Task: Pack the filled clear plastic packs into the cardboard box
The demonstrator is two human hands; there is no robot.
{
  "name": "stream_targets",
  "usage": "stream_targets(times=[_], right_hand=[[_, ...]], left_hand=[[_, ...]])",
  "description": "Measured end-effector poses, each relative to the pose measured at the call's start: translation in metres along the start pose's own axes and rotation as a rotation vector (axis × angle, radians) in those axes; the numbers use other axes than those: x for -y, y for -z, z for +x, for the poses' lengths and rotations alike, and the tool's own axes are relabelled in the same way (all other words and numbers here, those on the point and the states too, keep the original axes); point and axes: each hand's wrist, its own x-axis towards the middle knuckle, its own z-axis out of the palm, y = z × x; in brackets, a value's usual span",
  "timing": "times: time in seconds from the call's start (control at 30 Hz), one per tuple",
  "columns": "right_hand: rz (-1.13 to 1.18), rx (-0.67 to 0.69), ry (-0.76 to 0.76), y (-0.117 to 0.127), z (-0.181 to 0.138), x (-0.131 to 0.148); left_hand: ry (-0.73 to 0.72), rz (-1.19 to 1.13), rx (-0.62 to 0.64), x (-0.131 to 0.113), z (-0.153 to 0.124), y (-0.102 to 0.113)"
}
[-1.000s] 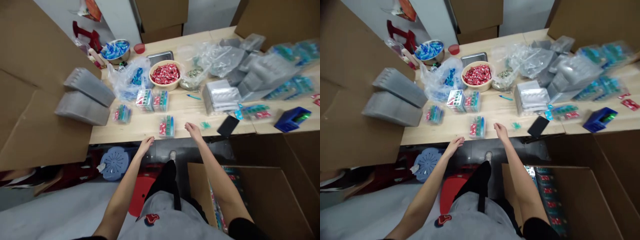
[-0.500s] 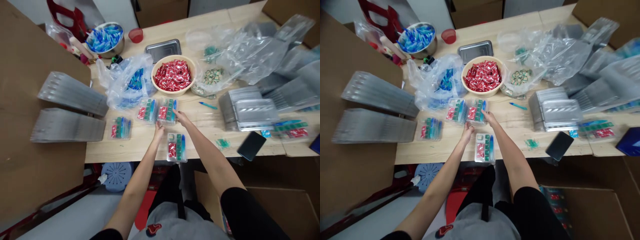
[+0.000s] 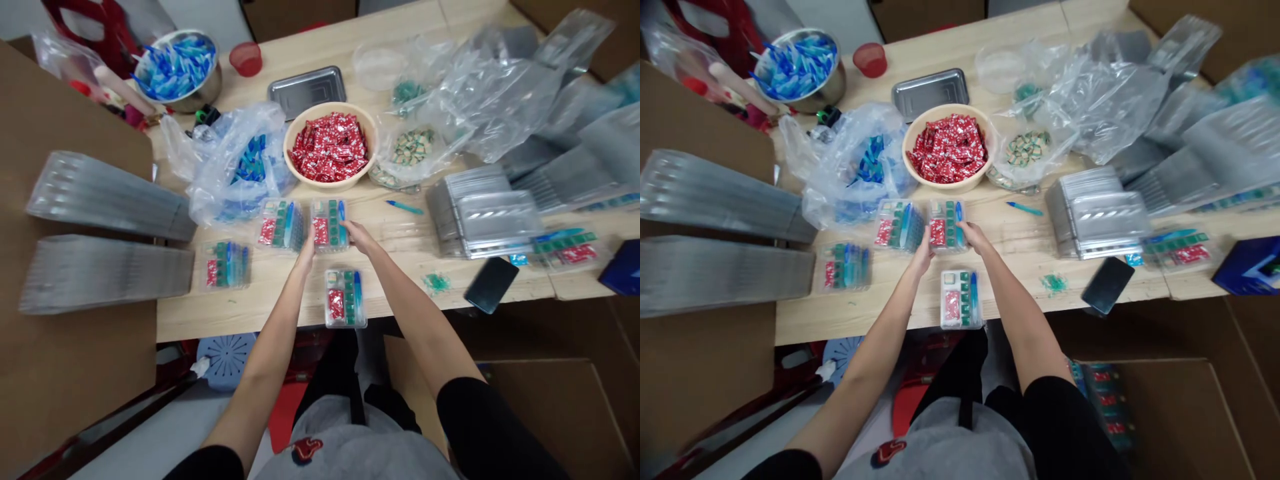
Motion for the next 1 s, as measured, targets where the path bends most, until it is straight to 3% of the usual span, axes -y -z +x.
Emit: stream_targets(times=[0.17,0.27,0.47,0.67,0.73,0.87,1.0], right_hand=[[0.019,0.004,0.018,0.0,0.003,-0.003],[0.047,0.018,0.03,0.0,0.0,-0.003],[0.114,0.009,0.064,-0.004,-0.009,-0.004],[0.157,0.011,0.084,-0.002,-0.014,-0.002],[0.167,0.011,0.109,0.003,-0.022,0.004],[0.108,-0.042,0.314,0.014,-0.057,0.018],[-0.058,-0.171,0.595,0.018,-0.12,0.019]], left_hand=[[0.14,0.138,-0.009,-0.008,0.015,0.003],[0.146,0.186,-0.038,-0.008,0.02,0.001],[0.122,0.1,-0.036,-0.004,0.016,-0.003],[0.218,0.062,0.027,-0.012,0.006,-0.009],[0.161,0.009,0.066,-0.016,-0.001,-0.016],[-0.006,-0.099,0.164,-0.031,-0.024,-0.023],[-0.031,-0.1,0.186,-0.046,-0.049,-0.011]])
